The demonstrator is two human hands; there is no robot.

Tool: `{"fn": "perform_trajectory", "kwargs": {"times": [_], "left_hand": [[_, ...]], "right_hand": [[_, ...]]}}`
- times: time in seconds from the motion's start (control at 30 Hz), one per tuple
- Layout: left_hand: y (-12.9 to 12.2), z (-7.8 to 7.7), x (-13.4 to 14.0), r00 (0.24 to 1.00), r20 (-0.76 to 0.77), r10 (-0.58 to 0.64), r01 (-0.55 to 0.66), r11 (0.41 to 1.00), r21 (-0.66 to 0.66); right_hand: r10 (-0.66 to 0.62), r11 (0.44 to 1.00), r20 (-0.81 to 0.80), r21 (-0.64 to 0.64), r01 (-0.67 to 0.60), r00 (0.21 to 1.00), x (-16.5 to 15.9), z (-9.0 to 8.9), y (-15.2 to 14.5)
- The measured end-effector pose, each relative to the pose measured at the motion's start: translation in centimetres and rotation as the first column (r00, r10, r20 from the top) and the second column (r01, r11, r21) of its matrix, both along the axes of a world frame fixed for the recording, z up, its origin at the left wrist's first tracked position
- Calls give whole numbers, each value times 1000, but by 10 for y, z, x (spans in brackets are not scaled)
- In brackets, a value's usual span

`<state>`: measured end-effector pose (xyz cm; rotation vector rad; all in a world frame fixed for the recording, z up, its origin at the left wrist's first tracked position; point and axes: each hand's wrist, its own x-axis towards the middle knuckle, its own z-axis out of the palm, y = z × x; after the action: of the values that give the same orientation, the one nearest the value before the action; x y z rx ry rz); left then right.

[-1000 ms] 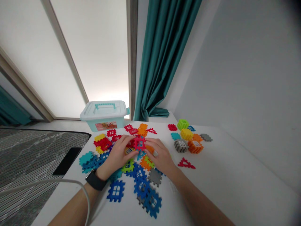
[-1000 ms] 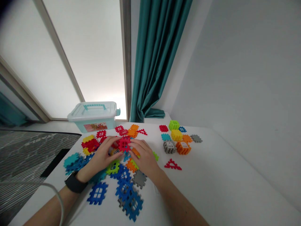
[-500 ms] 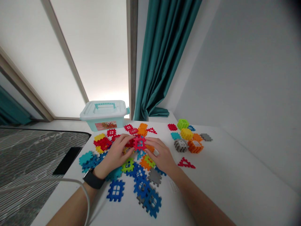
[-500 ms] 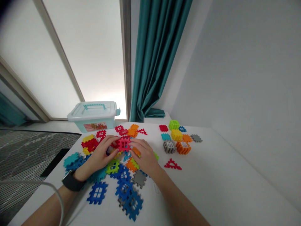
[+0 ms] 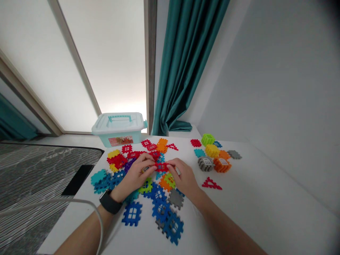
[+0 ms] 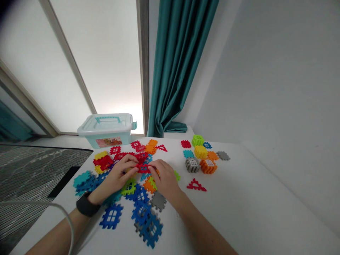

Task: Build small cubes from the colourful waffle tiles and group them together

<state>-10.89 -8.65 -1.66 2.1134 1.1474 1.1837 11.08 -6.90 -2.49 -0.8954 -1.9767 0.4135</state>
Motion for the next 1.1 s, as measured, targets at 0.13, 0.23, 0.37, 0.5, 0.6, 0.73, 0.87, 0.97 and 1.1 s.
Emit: {"fn": "perform_trajectory", "kwargs": {"times": [0.13, 0.23, 0.37, 0.5, 0.6, 0.73, 0.87, 0.97, 1.1], "left_hand": [[-1, 4, 5, 995, 97, -28, 41, 989, -139], [-3, 11, 5, 988, 150, -39, 73, 971, -226], [-5, 16, 5, 973, 227, -46, 117, 943, -313], [-5, 16, 6, 963, 267, -28, 122, 932, -342], [-3, 14, 6, 960, 279, 2, 96, 936, -339], [-2, 10, 5, 956, 291, 42, 60, 941, -332], [-1, 9, 5, 958, 282, 52, 49, 939, -341], [-3, 12, 6, 958, 284, 46, 62, 930, -361], [-5, 14, 7, 950, 308, 46, 93, 903, -419]], "right_hand": [[-49, 947, -110, -322, 11, 993, -5, 2, -1], [-48, 855, -255, -511, -93, 966, -7, 3, 0], [-66, 784, -381, -591, -188, 922, -10, 7, 1], [-84, 763, -411, -613, -207, 908, -10, 9, 0], [-96, 755, -415, -623, -205, 905, -10, 9, 1], [-83, 746, -416, -629, -220, 906, -9, 7, 3], [-64, 751, -395, -624, -217, 917, -8, 6, 4], [-52, 750, -365, -629, -205, 930, -6, 6, 4], [-16, 781, -331, -593, -195, 943, -4, 7, 4]]}}
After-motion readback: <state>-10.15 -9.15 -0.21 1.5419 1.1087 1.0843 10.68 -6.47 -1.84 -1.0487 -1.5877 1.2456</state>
